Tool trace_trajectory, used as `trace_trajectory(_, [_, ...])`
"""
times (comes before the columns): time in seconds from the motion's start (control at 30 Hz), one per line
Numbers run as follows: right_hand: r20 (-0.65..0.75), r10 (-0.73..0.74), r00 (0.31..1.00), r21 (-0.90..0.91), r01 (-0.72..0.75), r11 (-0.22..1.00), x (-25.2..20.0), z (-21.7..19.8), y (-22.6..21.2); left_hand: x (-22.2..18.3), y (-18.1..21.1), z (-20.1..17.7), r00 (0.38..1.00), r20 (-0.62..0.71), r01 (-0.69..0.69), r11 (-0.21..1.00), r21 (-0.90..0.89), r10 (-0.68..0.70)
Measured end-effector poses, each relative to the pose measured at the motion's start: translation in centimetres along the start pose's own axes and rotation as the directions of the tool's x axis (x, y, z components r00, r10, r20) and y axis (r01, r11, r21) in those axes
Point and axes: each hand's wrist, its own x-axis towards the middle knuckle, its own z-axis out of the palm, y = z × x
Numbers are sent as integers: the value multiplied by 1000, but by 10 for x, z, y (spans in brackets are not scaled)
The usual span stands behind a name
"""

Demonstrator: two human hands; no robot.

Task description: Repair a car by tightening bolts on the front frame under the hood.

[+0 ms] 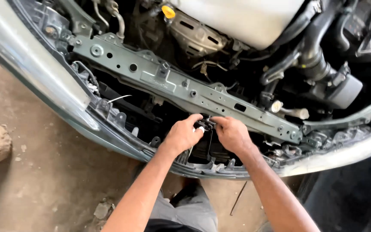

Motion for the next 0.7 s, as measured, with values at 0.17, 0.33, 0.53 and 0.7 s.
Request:
trace_trajectory(0.17, [51, -11, 999, -53, 13, 999, -22, 10, -4, -2, -1, 10, 999, -42, -30, 998, 54, 32])
trace_trajectory(0.33, [89, 60, 994, -58, -55, 997, -20, 11, -4, 1, -2, 13, 999, -28, -36, 997, 63, 38])
trace_trajectory(0.53, [143, 76, 987, 12, -78, 997, -8, 1, -15, 13, -6, 11, 998, 8, -67, 989, 132, 67])
trace_trajectory(0.7, [215, 225, 950, 136, -257, 957, -1, 4, -15, 12, -6, 4, 991, 21, -136, 986, 95, 135])
